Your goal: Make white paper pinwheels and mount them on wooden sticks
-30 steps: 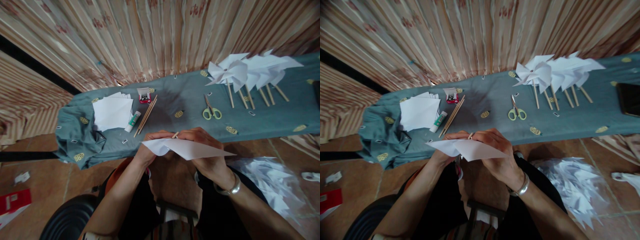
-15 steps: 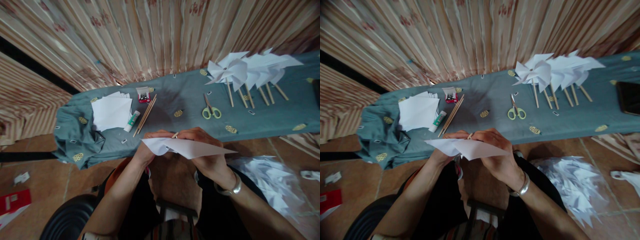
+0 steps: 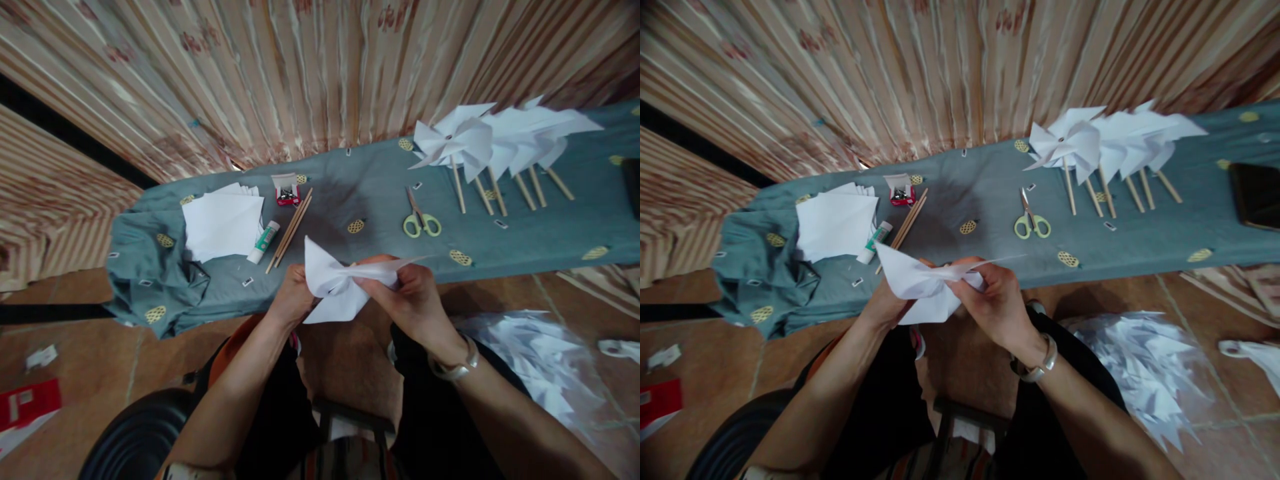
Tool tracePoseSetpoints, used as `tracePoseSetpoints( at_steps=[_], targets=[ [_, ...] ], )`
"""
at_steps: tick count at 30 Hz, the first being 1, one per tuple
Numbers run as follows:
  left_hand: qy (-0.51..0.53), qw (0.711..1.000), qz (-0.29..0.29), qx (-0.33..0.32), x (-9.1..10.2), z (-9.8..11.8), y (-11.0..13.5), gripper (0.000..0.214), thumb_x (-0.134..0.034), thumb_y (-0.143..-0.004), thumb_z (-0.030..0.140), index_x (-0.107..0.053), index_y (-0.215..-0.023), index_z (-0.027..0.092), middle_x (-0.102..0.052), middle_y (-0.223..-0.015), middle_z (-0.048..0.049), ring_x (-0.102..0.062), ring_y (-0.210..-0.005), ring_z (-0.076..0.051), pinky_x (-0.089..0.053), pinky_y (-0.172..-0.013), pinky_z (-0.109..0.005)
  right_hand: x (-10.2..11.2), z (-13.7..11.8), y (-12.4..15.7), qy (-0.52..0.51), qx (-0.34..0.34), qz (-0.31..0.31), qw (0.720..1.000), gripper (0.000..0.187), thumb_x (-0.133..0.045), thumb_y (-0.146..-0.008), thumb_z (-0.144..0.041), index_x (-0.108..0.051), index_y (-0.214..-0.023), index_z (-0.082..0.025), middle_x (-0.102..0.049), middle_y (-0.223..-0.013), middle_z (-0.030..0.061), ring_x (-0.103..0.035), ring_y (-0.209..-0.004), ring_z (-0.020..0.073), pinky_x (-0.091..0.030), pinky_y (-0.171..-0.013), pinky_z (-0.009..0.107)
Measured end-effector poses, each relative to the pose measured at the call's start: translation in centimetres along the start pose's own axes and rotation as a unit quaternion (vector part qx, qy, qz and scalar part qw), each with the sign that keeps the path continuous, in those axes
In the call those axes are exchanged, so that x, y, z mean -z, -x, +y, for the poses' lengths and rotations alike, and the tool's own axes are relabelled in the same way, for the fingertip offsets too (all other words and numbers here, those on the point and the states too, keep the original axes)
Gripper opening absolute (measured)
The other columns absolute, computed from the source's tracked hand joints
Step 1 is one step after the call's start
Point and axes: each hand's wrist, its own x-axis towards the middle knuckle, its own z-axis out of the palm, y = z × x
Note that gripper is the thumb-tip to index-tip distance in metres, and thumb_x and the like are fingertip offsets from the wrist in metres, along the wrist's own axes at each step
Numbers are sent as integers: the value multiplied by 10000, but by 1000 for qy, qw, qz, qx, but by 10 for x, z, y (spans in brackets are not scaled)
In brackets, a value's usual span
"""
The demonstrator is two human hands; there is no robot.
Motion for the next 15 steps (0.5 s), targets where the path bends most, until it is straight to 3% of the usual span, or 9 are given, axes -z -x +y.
tracePoseSetpoints(
  at_steps=[5, 9, 15],
  targets=[
    [-3, 998, 41, 45, -1, -18, -8, 373, -867, -478, 390, -761, -712, 120, -716, -624, -50, -640, -547, -174, -465, -517, -250, -6, 27, -14, -106, -118, 11, 987, 241, -772, -653, -380, -691, -712, -161, -688, -637, 12, -558, -540, 132, -427, -515, 253],
    [30, 998, 54, 33, 0, -28, -13, 386, -872, -465, 376, -767, -736, 123, -737, -668, -63, -656, -568, -173, -485, -548, -254, -9, 38, -19, -153, -139, 17, 978, 296, -811, -596, -398, -698, -747, -170, -712, -723, 20, -586, -612, 142, -453, -597, 270],
    [69, 995, 61, 25, -2, -34, -15, 357, -892, -407, 336, -748, -656, 126, -734, -638, -67, -695, -636, -218, -535, -631, -303, -10, 37, -24, -207, -183, -2, 961, 348, -865, -498, -372, -675, -715, -178, -706, -691, -7, -578, -601, 126, -447, -610, 257]
  ],
)
